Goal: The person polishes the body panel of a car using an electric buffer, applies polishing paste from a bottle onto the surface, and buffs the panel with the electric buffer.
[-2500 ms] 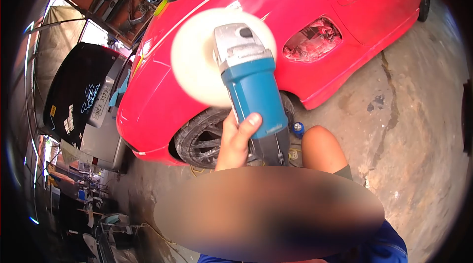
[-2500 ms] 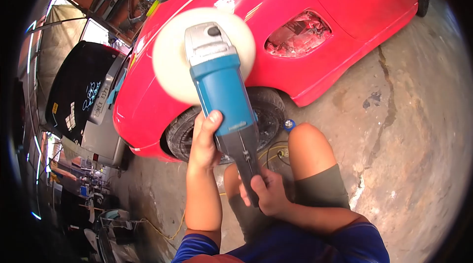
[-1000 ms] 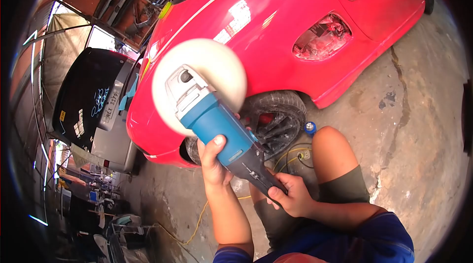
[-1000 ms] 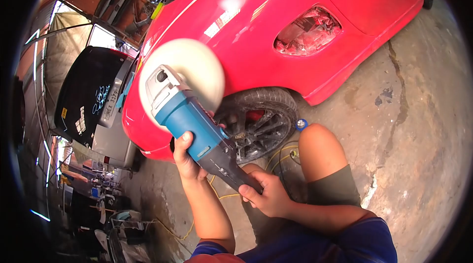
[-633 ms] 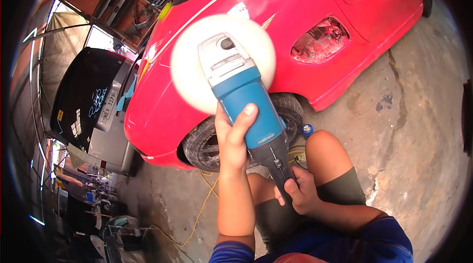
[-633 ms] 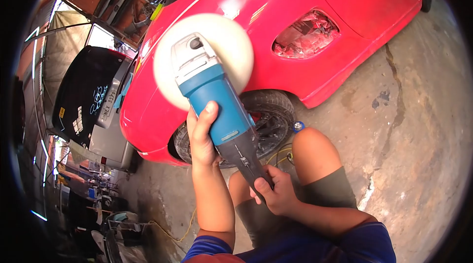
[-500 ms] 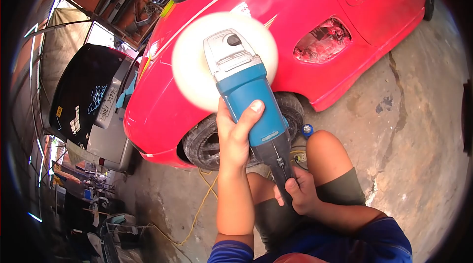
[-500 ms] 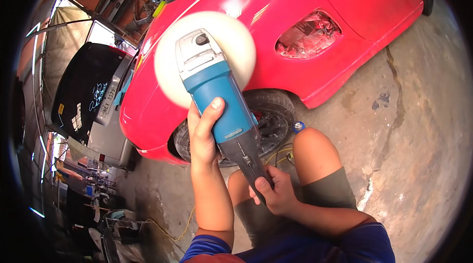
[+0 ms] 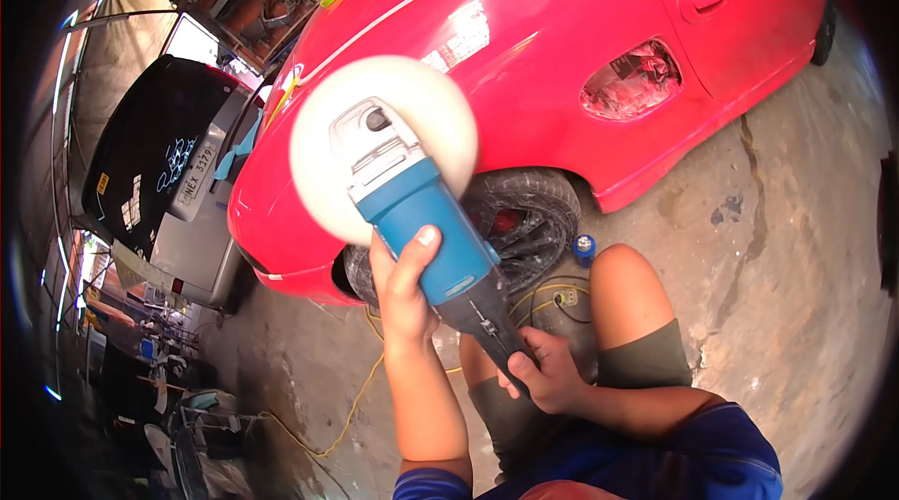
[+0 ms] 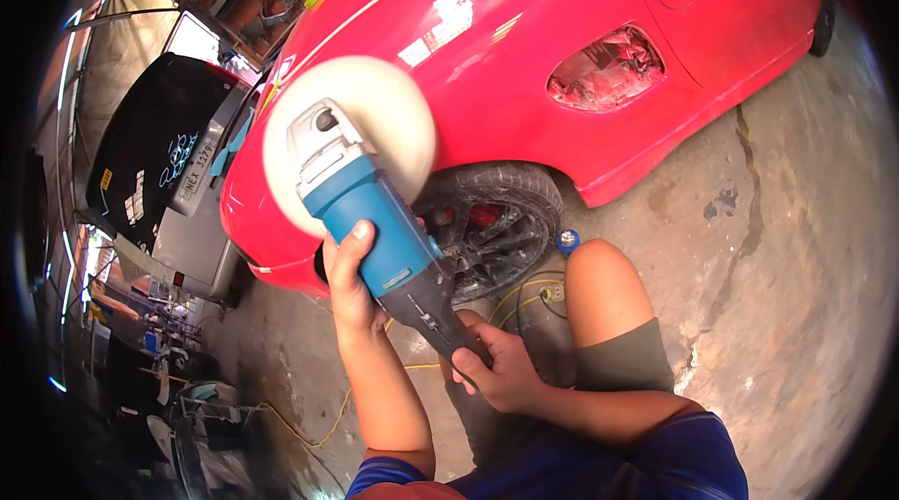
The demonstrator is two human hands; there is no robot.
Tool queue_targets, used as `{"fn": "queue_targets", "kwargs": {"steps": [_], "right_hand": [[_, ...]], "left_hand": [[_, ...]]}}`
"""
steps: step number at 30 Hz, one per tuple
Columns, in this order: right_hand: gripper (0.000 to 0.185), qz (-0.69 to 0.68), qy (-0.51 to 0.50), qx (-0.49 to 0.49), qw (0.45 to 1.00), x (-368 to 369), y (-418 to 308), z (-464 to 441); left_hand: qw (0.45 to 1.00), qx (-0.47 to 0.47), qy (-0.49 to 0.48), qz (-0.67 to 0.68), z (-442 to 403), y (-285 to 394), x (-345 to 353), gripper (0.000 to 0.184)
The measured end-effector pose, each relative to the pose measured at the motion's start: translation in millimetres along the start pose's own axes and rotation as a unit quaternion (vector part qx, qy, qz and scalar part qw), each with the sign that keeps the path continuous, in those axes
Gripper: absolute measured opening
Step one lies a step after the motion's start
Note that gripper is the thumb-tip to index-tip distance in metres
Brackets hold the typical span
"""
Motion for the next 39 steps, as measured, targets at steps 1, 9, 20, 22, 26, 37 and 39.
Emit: {"fn": "queue_targets", "kwargs": {"steps": [1,9,20,22,26,37,39], "right_hand": [[0.052,0.006,-0.003,0.010,1.000,0,3,-1],[0.038,-0.052,0.000,0.013,0.999,-8,-4,-2],[0.041,-0.042,0.064,-0.068,0.995,-47,-40,10],[0.044,-0.068,0.077,-0.072,0.992,-50,-44,11],[0.058,-0.084,0.086,-0.065,0.991,-50,-42,8],[0.062,-0.023,0.066,-0.067,0.995,-12,-6,-16],[0.059,-0.010,0.053,-0.055,0.997,-2,-1,-20]], "left_hand": [[1.000,0.002,0.007,0.002,2,-2,-6,0.065],[1.000,-0.009,-0.015,0.011,-2,0,-2,0.068],[0.991,-0.036,-0.125,0.038,-42,-12,85,0.064],[0.989,-0.040,-0.135,0.041,-51,-13,98,0.064],[0.989,-0.032,-0.130,0.058,-59,-6,109,0.063],[0.987,-0.050,-0.100,0.111,-45,3,30,0.073],[0.988,-0.050,-0.091,0.116,-40,7,12,0.072]]}}
Point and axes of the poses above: each hand's wrist, its own z-axis away from the middle knuckle, its own x-axis out of the palm, y = z × x, the point moved 2 cm from there along -z, towards the middle knuckle, and after that the axes turned 6 degrees about x, right-handed, at the moved point
